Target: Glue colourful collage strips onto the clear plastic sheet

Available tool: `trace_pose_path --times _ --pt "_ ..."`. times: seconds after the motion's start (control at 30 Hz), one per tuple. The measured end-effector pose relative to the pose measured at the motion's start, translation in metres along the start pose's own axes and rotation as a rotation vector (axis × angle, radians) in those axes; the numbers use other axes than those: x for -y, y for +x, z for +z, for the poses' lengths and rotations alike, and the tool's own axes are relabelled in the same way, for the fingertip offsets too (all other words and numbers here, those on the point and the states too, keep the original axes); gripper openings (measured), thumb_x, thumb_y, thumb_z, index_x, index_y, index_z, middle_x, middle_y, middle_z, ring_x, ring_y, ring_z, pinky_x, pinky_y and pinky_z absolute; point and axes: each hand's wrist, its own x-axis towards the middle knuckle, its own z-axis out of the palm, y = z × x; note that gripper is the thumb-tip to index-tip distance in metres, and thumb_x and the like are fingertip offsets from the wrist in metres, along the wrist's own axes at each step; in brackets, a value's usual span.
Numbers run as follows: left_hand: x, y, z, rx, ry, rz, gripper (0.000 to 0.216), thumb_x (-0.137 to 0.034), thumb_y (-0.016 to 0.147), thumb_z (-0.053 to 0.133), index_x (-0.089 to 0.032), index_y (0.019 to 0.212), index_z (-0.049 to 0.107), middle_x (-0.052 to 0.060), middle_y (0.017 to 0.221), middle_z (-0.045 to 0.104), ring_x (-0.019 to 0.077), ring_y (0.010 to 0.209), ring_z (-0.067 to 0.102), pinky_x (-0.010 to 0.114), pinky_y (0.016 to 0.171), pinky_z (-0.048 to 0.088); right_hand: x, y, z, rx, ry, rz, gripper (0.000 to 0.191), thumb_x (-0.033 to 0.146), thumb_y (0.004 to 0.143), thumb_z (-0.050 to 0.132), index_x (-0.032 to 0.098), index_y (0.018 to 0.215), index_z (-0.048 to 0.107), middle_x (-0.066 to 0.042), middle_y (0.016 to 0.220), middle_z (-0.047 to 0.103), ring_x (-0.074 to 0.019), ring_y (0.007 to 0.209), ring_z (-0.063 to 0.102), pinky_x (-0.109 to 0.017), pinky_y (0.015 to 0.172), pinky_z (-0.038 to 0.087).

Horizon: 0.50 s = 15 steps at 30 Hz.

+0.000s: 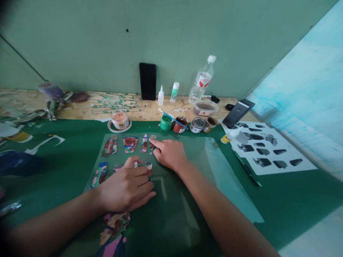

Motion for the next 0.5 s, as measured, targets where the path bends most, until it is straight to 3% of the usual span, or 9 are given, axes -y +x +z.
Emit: trace_pose_path --times 0.5 --pt "0.0000 -0.0004 0.0000 0.008 0.027 -0.011 0.027 -0.029 0.096 0.055 -0.020 0.071 0.061 -0.001 0.061 0.059 0.0165 0.069 0.055 0.044 0.091 0.035 -0.0094 -0.0104 0.0058 -0.079 0.112 -0.166 0.044 0.028 0.093 0.046 0.032 0.130 0.069 -0.002 0.098 0.079 -0.0170 0.085 0.069 -0.027 0.068 0.041"
